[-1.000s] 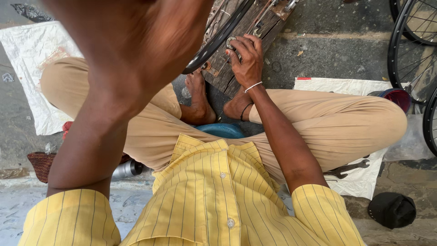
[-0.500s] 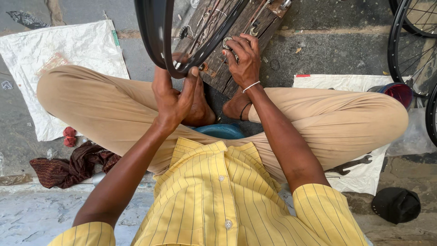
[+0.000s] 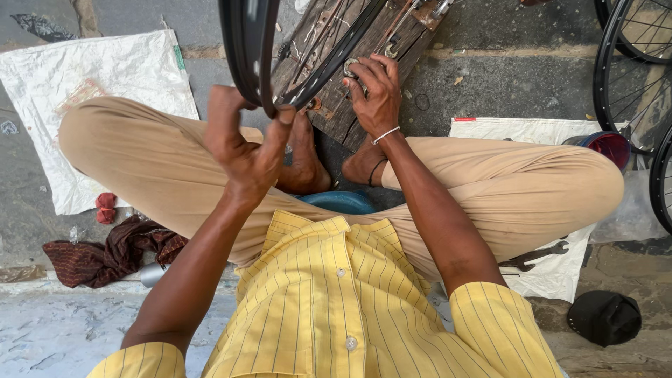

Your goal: The person sits cross-legged on the ground and uses a wrench to tighten the spokes of a bicycle wheel. They rotate the wheel to access different sections and continue tightening the spokes with the wrench.

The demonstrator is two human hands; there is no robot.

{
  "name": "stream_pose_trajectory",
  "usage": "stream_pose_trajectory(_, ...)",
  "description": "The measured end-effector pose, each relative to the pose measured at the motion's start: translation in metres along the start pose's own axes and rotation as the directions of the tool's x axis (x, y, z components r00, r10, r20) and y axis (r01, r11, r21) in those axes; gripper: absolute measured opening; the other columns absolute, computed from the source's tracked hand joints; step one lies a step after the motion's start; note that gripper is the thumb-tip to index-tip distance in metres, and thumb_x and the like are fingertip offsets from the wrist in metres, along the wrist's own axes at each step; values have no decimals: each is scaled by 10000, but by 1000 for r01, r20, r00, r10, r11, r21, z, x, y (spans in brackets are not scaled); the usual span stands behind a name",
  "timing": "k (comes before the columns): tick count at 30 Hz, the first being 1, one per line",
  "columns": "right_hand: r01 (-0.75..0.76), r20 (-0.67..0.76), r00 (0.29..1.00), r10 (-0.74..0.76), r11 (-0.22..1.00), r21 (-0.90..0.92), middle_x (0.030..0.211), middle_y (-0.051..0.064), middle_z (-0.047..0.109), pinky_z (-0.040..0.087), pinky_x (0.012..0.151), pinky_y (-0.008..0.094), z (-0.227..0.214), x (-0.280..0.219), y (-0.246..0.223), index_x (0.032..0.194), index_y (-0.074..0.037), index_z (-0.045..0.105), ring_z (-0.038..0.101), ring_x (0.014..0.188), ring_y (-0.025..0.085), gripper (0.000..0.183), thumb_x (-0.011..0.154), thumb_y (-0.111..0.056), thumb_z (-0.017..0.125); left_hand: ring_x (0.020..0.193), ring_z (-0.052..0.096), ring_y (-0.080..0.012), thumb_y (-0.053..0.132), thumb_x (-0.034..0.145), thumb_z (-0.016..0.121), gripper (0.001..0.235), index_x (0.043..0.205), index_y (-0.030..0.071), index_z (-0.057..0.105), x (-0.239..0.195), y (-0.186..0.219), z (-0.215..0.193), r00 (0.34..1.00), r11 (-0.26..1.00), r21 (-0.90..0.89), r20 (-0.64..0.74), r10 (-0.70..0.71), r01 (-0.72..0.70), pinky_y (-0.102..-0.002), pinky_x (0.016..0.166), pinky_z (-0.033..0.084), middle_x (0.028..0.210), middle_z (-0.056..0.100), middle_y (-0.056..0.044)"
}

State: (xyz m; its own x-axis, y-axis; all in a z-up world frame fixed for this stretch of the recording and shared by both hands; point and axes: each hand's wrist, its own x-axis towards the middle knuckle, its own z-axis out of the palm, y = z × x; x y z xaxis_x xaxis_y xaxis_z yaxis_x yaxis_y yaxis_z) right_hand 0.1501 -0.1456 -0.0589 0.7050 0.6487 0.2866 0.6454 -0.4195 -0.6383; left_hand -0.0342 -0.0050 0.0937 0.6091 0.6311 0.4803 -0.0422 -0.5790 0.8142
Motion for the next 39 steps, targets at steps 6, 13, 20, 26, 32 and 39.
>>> stream_pose_trajectory(6, 62, -105, 993, -45, 985, 163, 1202, 92, 702, 518, 1062, 441, -35, 12, -59, 1123, -93, 739, 627, 1196, 274, 234, 967, -259, 790, 1085, 618, -138, 237, 1070, 722, 542, 1527, 93, 467, 26, 41, -26, 988, 980, -131, -54, 144, -150, -298, 851, 516, 1221, 638, -83)
stream_pose_trajectory(13, 539, -144, 841, -521, 829, 147, 1268, 79, 662, 495, 1109, 449, -124, 49, -156, 1238, -80, 691, 596, 1272, 306, 378, 897, -40, 848, 1058, 596, -140, 195, 1016, 821, 722, 1588, 66, 399, 38, 54, -29, 990, 995, -74, 116, 82, -73, -288, 914, 525, 1243, 580, -68)
stream_pose_trajectory(20, 494, -69, 844, -532, 721, 485, 1353, 113, 639, 456, 1137, 425, -186, 113, -206, 1354, -48, 595, 584, 1287, 299, 439, 929, -49, 709, 1101, 649, -127, 174, 987, 843, 591, 1461, 28, 521, 85, 80, -17, 993, 919, -393, 103, 53, -8, -283, 976, 577, 1281, 573, -57)
stream_pose_trajectory(26, 534, -201, 843, -499, 821, 203, 1104, 123, 671, 577, 852, 388, -178, 127, -203, 1218, -2, 604, 701, 1025, 272, 272, 997, -131, 697, 1048, 668, -133, 191, 1007, 830, 410, 1300, -10, 625, 111, 104, -7, 996, 865, -501, 85, 1, 42, -283, 925, 586, 1211, 588, -67)
stream_pose_trajectory(32, 578, -490, 750, -444, 801, 159, 1123, 121, 685, 598, 861, 367, -146, 128, -206, 1165, -12, 546, 725, 1047, 243, 406, 1014, -364, 682, 1024, 691, -136, 219, 940, 836, 459, 1294, -12, 657, 110, 108, -5, 999, 915, -401, 16, -48, 50, -282, 856, 626, 1168, 619, -63)
stream_pose_trajectory(39, 528, -600, 735, -316, 822, 214, 1387, 221, 572, 553, 1097, 422, -138, 98, -243, 1359, 64, 483, 600, 1299, 343, 354, 1155, -221, 535, 913, 640, -113, 291, 984, 801, 500, 1350, -29, 680, 147, 114, -13, 974, 912, -384, 110, 199, -143, -232, 722, 540, 1064, 616, -56)
